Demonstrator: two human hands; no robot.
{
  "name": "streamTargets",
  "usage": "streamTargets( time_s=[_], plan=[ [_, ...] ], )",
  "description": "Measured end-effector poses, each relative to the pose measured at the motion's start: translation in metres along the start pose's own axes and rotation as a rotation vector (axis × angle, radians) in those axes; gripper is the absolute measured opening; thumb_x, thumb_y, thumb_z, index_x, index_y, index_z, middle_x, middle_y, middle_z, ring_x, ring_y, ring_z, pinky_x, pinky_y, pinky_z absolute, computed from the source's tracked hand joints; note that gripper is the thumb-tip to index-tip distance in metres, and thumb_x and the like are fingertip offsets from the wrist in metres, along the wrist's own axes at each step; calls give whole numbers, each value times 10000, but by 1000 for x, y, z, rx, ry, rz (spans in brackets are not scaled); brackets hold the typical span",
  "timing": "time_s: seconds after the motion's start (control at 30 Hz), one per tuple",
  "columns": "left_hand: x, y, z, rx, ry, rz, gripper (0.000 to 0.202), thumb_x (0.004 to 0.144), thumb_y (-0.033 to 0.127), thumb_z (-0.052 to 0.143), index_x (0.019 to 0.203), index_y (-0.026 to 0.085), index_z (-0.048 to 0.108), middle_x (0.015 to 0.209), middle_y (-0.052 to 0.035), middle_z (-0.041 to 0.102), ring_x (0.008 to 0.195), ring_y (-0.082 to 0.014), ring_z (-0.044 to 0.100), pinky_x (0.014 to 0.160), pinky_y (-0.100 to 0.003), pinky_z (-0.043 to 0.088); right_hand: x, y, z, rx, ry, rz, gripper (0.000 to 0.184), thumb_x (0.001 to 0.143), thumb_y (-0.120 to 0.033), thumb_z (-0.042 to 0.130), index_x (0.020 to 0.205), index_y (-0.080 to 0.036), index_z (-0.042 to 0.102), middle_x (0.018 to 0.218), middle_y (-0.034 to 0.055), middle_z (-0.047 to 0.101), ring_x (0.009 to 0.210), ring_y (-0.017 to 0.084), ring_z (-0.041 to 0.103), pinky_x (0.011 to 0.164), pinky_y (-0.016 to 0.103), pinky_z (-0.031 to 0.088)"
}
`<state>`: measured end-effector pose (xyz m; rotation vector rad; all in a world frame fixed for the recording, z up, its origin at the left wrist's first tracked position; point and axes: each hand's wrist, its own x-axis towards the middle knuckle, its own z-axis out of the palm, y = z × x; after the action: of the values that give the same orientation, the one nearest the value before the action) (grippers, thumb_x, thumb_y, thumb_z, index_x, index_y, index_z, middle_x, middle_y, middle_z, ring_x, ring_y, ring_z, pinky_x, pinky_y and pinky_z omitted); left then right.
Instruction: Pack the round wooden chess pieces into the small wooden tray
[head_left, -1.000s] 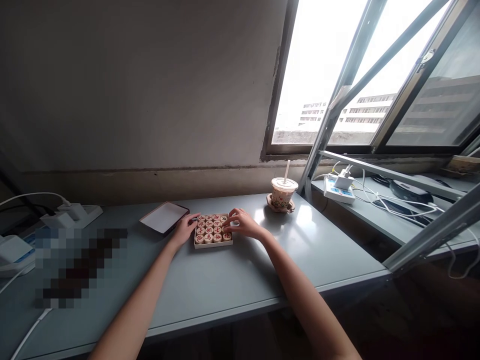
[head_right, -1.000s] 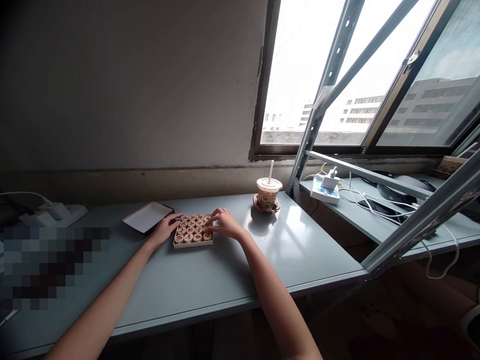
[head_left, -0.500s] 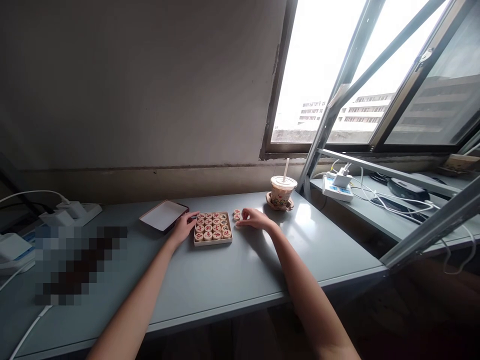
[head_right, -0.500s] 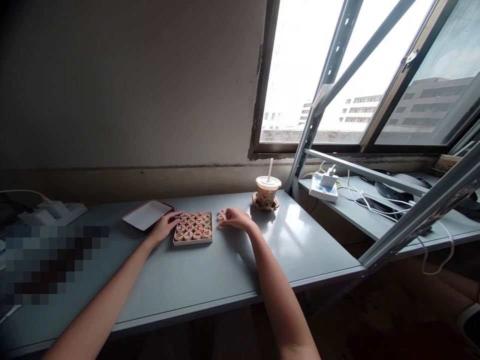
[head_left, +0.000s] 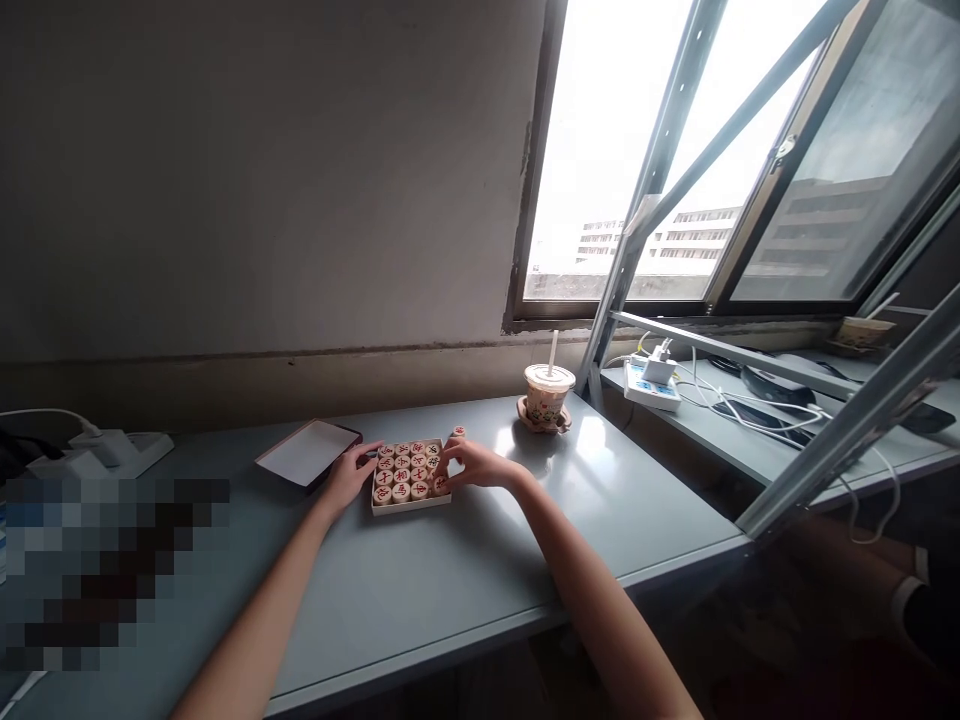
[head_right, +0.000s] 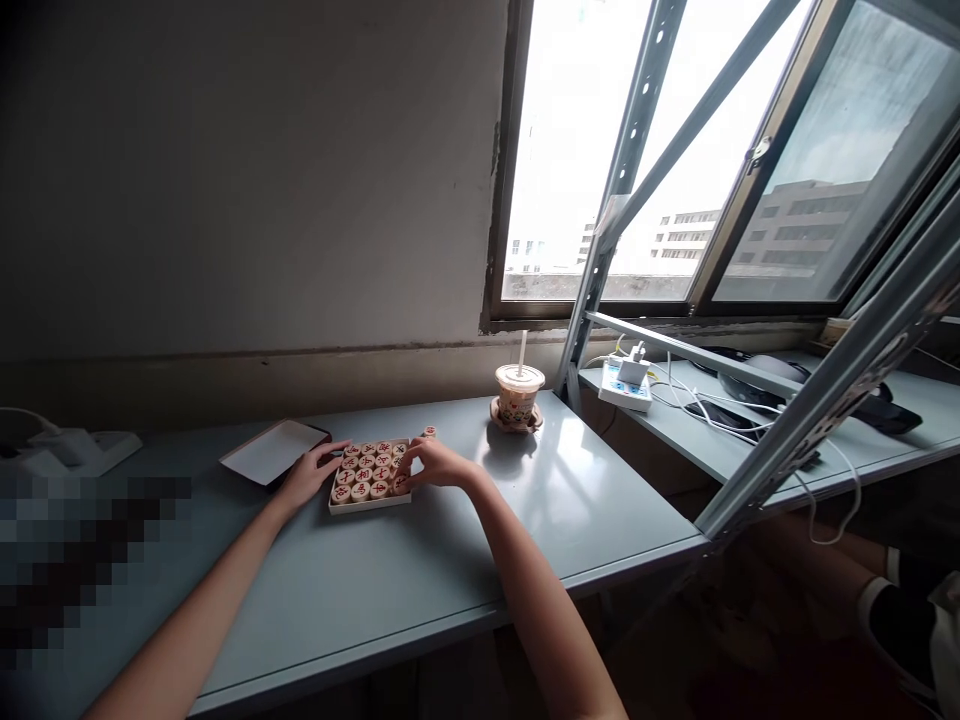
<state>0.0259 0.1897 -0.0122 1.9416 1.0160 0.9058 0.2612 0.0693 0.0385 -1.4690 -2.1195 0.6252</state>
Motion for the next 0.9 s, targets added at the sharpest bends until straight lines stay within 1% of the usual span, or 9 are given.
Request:
streamTargets(
  time_s=[0.07,0.17,0.23,0.37,0.47,0.57,0.67,0.73,0.9],
  plan=[
    [0,0,0,11,-4,5,518,701,405,510,1110,120,652,1167,-125,650,1050,-270,601,918,-380,465,-2,2,-4,58,25,52,260,670,-351,765,848,-184,675,820,2,575,753,127,504,670,230,412],
    [1,-1,0,20,-8,7,520,692,416,518,1099,125,658,1153,-121,657,1044,-273,603,904,-377,474,-8,10,-11,145,-46,152,308,732,-405,698,930,-185,614,728,-22,578,667,117,522,581,218,400],
    [2,-3,0,27,0,17,516,686,421,525,1090,131,663,1145,-120,661,1041,-275,603,901,-381,476,-12,17,-14,26,-26,272,342,743,-436,675,968,-199,574,742,-16,602,653,127,543,572,227,407],
    [3,-7,0,11,-22,32,538,696,442,519,1108,122,652,1186,-139,637,1035,-279,604,910,-401,470,-15,23,-10,-351,191,501,367,787,-533,582,913,-190,549,794,74,645,734,221,589,645,313,433],
    [2,-7,0,28,-21,34,544,716,460,510,1124,127,645,1222,-143,615,1121,-291,561,964,-413,435,-8,15,0,-431,314,493,317,877,-447,468,1044,-182,524,990,126,644,953,275,582,813,391,425],
    [1,-6,0,41,-9,38,531,723,470,514,1116,139,650,1215,-137,621,1141,-295,551,975,-412,428,3,10,18,-567,442,384,331,917,-299,381,1211,-176,471,1330,151,484,1236,290,415,1008,480,297],
    [1,-7,0,36,-8,49,524,725,482,514,1105,149,652,1198,-128,633,1122,-294,566,953,-405,448,12,16,35,-676,388,225,434,927,-228,322,1353,-175,385,1487,120,306,1373,271,229,1089,558,145],
    [1,-8,0,41,-1,55,514,723,482,515,1091,154,658,1188,-123,639,1130,-291,562,965,-403,441,17,24,41,-675,329,201,474,938,-216,281,1409,-192,323,1516,93,251,1404,252,158,1096,594,85],
    [2,-9,0,34,-3,68,497,730,459,518,1088,145,659,1200,-128,632,1148,-283,552,991,-393,421,21,44,31,-557,217,266,467,944,-201,241,1384,-182,396,1506,100,272,1396,242,214,1086,552,220]
  ],
)
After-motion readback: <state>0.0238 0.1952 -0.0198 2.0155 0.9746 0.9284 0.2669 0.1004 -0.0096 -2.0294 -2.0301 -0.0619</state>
